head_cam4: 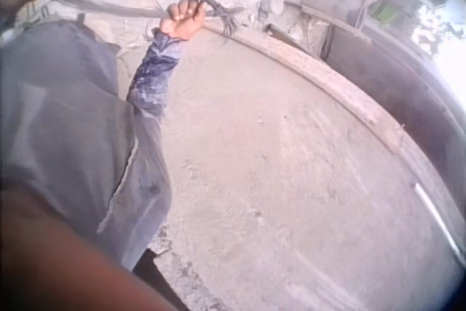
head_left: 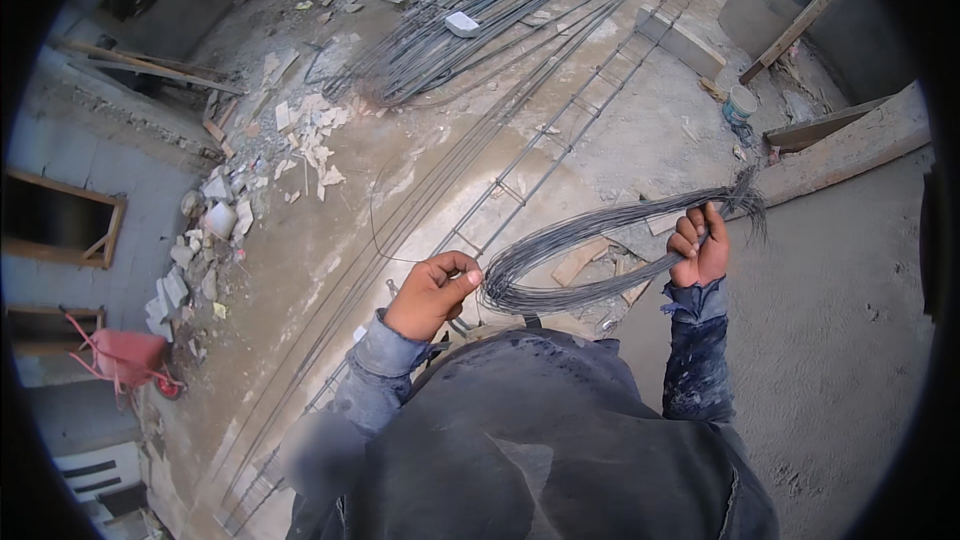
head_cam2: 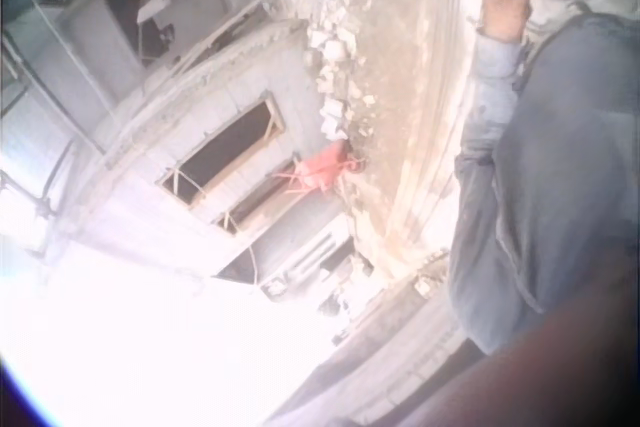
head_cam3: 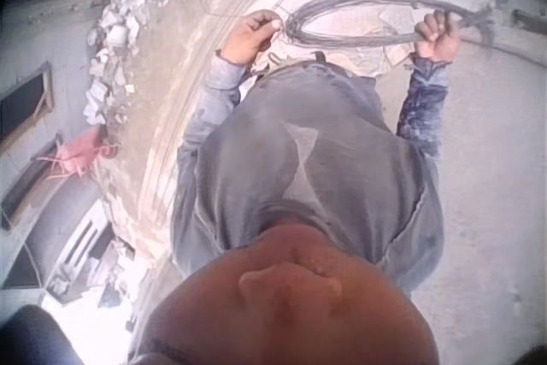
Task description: The person uses wire and pliers to secure steel rebar rods together, twisting the wire at various intersections and then picking up a bundle of wire.
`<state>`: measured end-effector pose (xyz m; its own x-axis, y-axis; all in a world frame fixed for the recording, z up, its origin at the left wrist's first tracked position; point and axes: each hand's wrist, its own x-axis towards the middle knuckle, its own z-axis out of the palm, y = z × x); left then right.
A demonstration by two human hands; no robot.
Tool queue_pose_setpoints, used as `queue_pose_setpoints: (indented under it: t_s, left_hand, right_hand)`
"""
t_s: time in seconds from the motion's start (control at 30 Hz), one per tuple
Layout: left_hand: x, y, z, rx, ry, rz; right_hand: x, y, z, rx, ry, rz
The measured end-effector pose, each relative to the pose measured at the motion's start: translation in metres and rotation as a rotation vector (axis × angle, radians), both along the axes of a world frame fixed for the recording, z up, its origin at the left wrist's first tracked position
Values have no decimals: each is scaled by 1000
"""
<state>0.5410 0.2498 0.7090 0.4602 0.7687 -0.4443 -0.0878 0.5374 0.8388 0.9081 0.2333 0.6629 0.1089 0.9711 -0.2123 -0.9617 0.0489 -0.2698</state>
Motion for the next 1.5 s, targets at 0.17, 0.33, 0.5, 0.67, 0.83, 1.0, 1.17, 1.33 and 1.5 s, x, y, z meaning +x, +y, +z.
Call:
queue_pose_setpoints:
  t_s: [0.17, 0.33, 0.5, 0.67, 0.83, 1.0, 1.17, 1.33, 1.5]
  left_hand:
    - [-2, -7, -2, -106, -142, 58]
    - [-6, 6, -8, -283, -310, -59]
    - [-23, 17, -21, -257, -336, 212]
    - [-83, 25, -51, -298, -371, 487]
    - [-215, 8, -72, -192, -252, 854]
    - [-257, -27, -55, -161, 77, 1011]
    - [-216, -25, -57, -237, 261, 979]
    - [-207, -32, -76, -373, 294, 856]
    - [-187, -46, -64, -340, 263, 910]
  right_hand:
    - [2, 13, -6, -41, -35, 15]
    - [15, 14, 11, 14, 31, -3]
    - [47, -8, 24, 114, -10, -164]
    - [95, -28, 32, 55, 41, -374]
    - [149, -44, -2, -71, -321, -520]
    - [106, -19, -62, -410, -555, -470]
    - [58, 0, -190, -894, -755, -87]
    - [51, 5, -328, -1114, -1263, 264]
    - [124, 88, -279, -1093, -763, -73]
